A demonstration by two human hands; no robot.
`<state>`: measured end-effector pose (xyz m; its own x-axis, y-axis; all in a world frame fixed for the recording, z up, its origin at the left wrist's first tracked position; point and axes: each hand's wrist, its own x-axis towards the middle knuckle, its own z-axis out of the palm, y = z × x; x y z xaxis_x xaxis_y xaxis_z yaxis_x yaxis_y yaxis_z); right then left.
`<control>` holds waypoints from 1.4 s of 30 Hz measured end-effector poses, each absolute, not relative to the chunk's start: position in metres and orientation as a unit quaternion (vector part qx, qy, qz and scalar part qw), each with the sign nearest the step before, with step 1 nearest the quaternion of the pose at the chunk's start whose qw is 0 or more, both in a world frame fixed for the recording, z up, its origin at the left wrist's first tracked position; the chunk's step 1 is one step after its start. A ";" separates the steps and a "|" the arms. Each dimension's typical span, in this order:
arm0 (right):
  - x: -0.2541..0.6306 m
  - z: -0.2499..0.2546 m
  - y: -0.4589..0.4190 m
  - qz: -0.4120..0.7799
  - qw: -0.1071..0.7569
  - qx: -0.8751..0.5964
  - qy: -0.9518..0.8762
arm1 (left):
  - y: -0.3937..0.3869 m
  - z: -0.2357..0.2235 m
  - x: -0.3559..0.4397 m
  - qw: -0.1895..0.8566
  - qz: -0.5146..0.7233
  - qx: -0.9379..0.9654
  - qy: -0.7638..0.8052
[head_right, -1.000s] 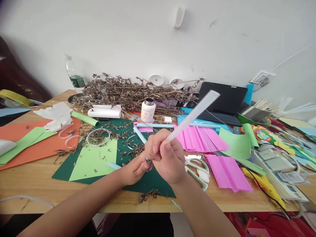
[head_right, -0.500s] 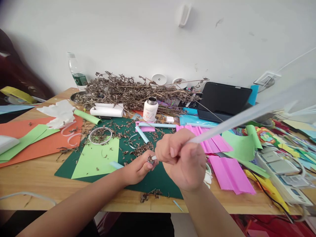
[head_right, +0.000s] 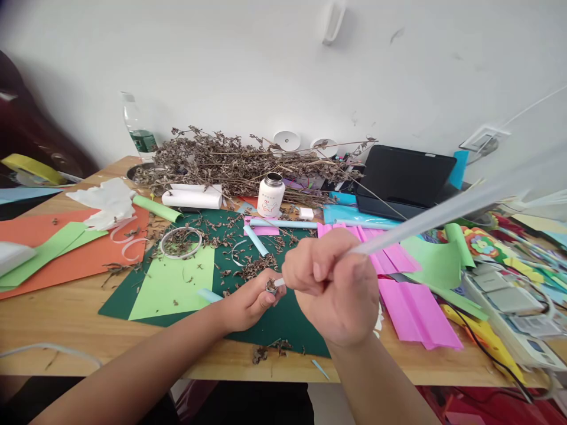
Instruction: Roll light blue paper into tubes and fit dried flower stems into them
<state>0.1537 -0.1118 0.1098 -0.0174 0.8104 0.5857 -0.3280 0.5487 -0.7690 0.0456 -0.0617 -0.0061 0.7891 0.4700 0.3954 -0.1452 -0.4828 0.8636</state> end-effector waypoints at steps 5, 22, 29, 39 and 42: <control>0.148 0.101 -0.107 0.457 0.635 -0.202 -0.589 | -0.062 -0.006 0.046 0.475 0.305 0.816 0.121; 0.148 0.094 -0.108 0.477 0.633 -0.183 -0.581 | -0.063 0.001 0.043 0.460 0.272 0.836 0.122; 0.143 0.090 -0.110 0.464 0.623 -0.194 -0.599 | -0.064 0.003 0.042 0.437 0.279 0.848 0.110; 0.162 0.111 -0.116 0.405 0.674 -0.212 -0.580 | -0.064 0.000 0.043 0.446 0.294 0.836 0.124; 0.159 0.104 -0.110 0.415 0.676 -0.199 -0.576 | -0.064 0.001 0.043 0.450 0.292 0.835 0.125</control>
